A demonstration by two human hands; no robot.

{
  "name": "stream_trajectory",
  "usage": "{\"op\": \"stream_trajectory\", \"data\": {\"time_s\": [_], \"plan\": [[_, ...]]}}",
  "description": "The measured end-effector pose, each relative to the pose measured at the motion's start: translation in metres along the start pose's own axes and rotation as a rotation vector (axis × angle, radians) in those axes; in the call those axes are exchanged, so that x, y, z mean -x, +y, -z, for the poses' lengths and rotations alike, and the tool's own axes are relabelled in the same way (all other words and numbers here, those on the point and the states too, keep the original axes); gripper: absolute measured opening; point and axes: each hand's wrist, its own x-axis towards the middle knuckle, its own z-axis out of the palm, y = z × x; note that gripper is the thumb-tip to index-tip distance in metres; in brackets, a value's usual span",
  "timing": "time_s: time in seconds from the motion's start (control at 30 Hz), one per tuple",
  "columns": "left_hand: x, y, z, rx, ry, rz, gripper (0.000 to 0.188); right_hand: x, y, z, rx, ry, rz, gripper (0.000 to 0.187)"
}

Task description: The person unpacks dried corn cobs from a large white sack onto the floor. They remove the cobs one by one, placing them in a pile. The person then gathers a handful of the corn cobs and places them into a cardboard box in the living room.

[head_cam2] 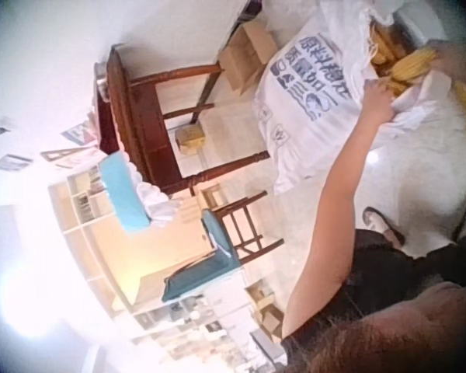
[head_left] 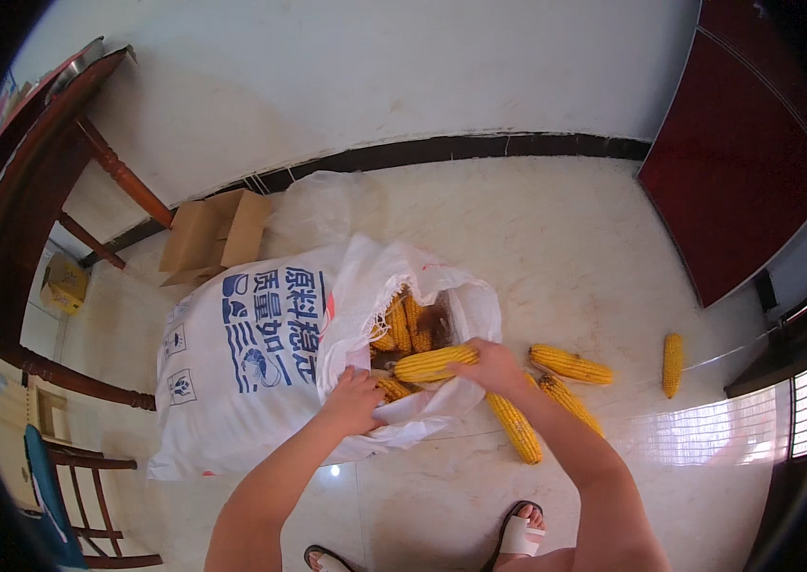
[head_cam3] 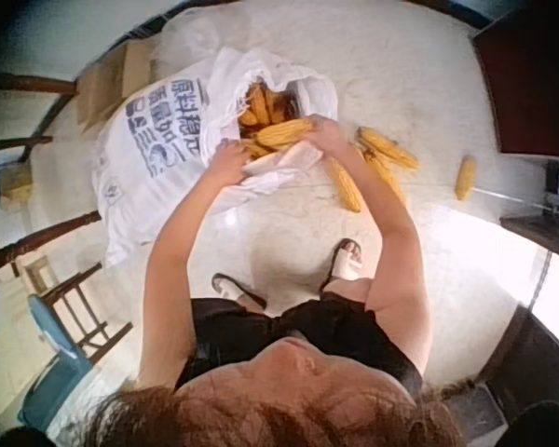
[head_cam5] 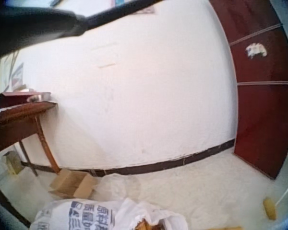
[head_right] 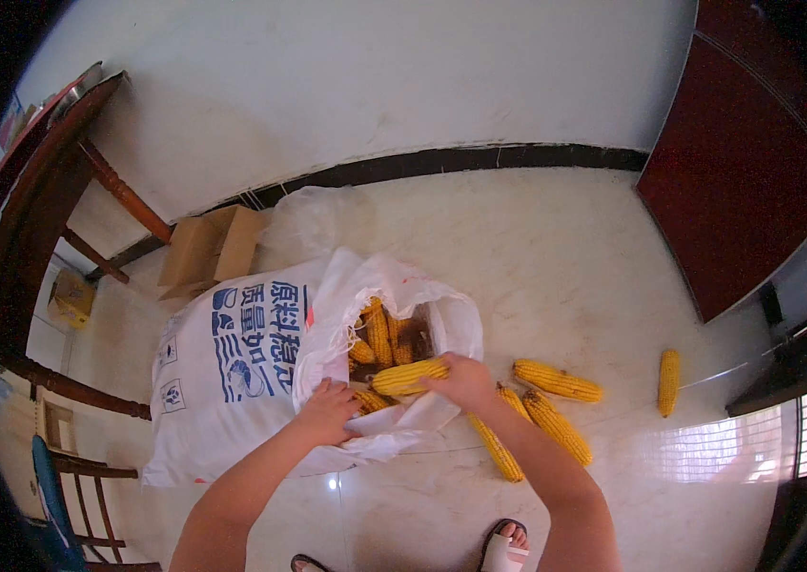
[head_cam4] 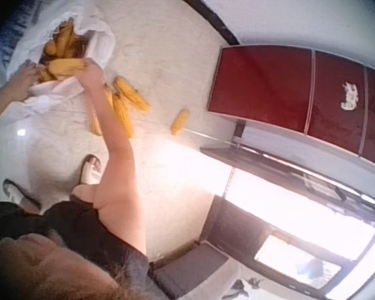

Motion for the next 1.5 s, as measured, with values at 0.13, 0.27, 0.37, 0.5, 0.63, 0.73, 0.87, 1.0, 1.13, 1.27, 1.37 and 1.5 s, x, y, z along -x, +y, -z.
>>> {"op": "stream_trajectory", "data": {"time_s": [0.13, 0.27, 0.37, 0.5, 0.63, 0.73, 0.87, 1.0, 1.13, 1.27, 1.37, 1.5], "plan": [[-0.005, 0.007, 0.002, -0.013, -0.010, 0.020, 0.054, 0.026, 0.078, 0.041, -0.878, 0.147, -0.300, 0.052], [-0.012, 0.015, 0.009, -0.008, -0.047, -0.012, 0.057, 0.058, 0.154, 0.058, -0.843, 0.537, -0.518, 0.042], [-0.014, 0.019, 0.004, -0.035, -0.026, -0.024, 0.059, 0.075, 0.192, 0.049, -0.701, 0.561, -0.623, 0.041], [-0.018, 0.024, 0.002, -0.001, -0.024, 0.015, 0.065, 0.074, 0.235, 0.028, -0.498, 0.607, -0.842, 0.063], [-0.022, 0.030, 0.010, 0.031, -0.116, 0.067, 0.062, 0.060, 0.292, 0.007, 0.000, 0.676, -0.724, 0.052], [-0.019, 0.030, 0.013, 0.013, -0.159, 0.054, 0.059, 0.072, 0.238, 0.028, 0.182, 0.588, -0.666, 0.044], [-0.017, 0.028, 0.006, 0.005, -0.054, -0.027, 0.056, 0.048, 0.160, 0.033, 0.235, 0.547, -0.245, 0.037], [-0.010, 0.022, -0.002, 0.074, 0.046, -0.045, 0.050, -0.002, 0.049, 0.002, -0.371, 0.158, 0.088, 0.035], [-0.013, 0.020, 0.000, 0.123, 0.056, -0.044, 0.038, -0.045, 0.009, -0.068, 0.005, -0.040, 0.419, 0.041], [-0.014, 0.013, -0.007, 0.101, -0.077, 0.133, 0.026, -0.049, -0.001, -0.119, 0.343, -0.005, 0.263, 0.047], [-0.014, 0.006, -0.016, 0.089, -0.021, 0.265, 0.020, -0.047, -0.012, -0.112, 0.492, -0.114, 0.165, 0.045], [-0.030, 0.010, -0.016, 0.010, 0.025, 0.395, 0.021, -0.033, -0.008, -0.079, 0.337, 0.027, 0.384, 0.043]]}}
